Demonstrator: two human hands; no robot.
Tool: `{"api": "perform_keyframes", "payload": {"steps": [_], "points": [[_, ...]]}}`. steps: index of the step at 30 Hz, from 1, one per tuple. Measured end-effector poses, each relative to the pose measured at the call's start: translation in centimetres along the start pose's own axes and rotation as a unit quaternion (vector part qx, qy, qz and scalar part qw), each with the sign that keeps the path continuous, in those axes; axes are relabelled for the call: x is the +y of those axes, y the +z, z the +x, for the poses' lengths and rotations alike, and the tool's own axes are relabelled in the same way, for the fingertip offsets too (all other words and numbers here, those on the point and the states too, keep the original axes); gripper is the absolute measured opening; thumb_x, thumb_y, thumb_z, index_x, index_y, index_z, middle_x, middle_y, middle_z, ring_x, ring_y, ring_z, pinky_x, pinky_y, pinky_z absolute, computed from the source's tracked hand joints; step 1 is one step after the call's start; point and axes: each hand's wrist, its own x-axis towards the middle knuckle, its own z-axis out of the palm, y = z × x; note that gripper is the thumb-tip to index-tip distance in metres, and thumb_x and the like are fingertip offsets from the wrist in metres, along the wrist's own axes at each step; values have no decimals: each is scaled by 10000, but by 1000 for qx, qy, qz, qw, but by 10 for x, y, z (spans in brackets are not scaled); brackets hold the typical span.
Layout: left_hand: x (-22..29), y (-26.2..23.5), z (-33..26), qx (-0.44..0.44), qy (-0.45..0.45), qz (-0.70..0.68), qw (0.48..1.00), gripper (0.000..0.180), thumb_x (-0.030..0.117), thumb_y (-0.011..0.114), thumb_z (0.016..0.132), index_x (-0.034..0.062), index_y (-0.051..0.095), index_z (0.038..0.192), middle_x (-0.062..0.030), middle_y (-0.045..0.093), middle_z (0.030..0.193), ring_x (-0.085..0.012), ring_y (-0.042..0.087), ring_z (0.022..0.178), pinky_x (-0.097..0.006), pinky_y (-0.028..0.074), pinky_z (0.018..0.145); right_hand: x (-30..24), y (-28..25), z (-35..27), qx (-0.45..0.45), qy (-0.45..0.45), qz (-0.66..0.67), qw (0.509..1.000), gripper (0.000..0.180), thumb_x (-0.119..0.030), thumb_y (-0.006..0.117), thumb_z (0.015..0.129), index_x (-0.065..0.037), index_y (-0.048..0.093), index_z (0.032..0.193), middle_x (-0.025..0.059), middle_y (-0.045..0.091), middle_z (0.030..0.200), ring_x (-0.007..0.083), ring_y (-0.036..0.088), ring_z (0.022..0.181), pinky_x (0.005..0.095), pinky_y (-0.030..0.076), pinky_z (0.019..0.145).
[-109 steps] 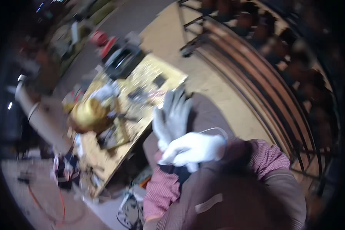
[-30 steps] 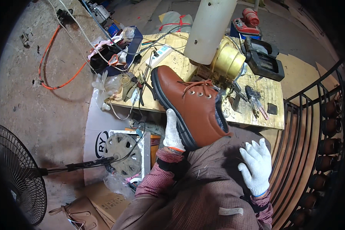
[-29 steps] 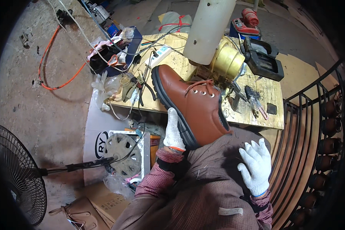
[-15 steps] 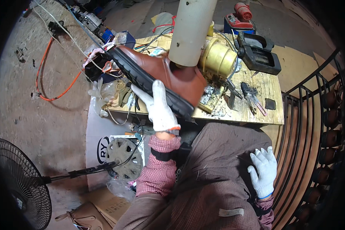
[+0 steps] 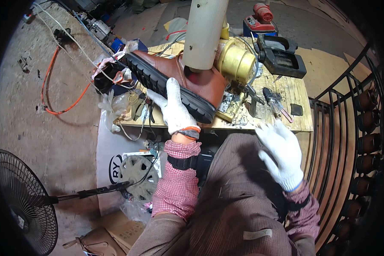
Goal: The recorder prepares their hands with gloves and tape before inspecting and polishing the edges of leather shoe soles in a factory.
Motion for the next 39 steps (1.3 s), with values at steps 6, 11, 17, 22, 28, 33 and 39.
{"api": "perform_keyframes", "payload": {"steps": [6, 11, 17, 22, 28, 33, 39], "points": [[8, -26, -53, 28, -69, 25, 997, 1034, 354, 728, 1079, 64, 34, 1787, -167, 338, 1743, -283, 451, 1488, -402, 359, 1261, -49, 29, 116, 159, -262, 7, 952, 365, -134, 706, 851, -76, 755, 1208, 144, 739, 1248, 406, 692, 1199, 509, 556, 1068], [7, -35, -62, -4, -18, 41, 999, 1038, 283, 772, 1055, 23, 73, 1778, -139, 368, 1724, -238, 457, 1476, -373, 327, 1274, -68, 21, 98, -179, -203, -134, 953, 213, -179, 703, 788, -60, 718, 965, 126, 724, 936, 341, 724, 993, 455, 564, 962], [-3, -60, -11, 9, -64, -67, 996, 1055, 449, 790, 1018, 135, 133, 1781, -106, 457, 1649, -258, 551, 1375, -425, 482, 1162, 11, 2, -15, -375, -51, 307, 873, 88, -183, 809, 841, -158, 791, 923, 78, 772, 823, 342, 758, 794, 463, 599, 741], [-23, -85, -11, -75, -205, -219, 951, 766, 558, 680, 1068, 173, 436, 1684, -81, 514, 1667, -309, 531, 1488, -503, 427, 1267, 1, -12, -71, -189, 137, 224, 946, 365, -135, 863, 786, -66, 813, 1141, 148, 821, 1121, 366, 769, 1100, 467, 585, 1065], [-34, -108, -60, -91, -271, -240, 928, 743, 584, 559, 1121, 140, 414, 1698, -57, 452, 1734, -310, 457, 1555, -495, 322, 1337, -17, -19, -74, -74, 149, 194, 967, 824, -332, 864, 853, -46, 580, 1572, 282, 589, 1575, 445, 630, 1401, 484, 502, 1172], [-54, -119, -117, -276, -420, -355, 788, 760, 522, 605, 1116, 103, 384, 1710, -118, 417, 1744, -314, 425, 1574, -463, 283, 1337, -34, -36, -50, -90, -1, 200, 976, 1033, -505, 865, 859, -29, 437, 1669, 340, 440, 1667, 506, 619, 1352, 504, 533, 1087], [-83, -45, -146, -557, -475, -70, 678, 793, 536, 562, 1135, 73, 324, 1733, -148, 467, 1693, -286, 474, 1533, -443, 370, 1289, -76, -139, -95, -124, 146, 45, 981, 425, -453, 855, 815, -77, 675, 895, 170, 691, 754, 441, 710, 736, 516, 557, 674]]}}
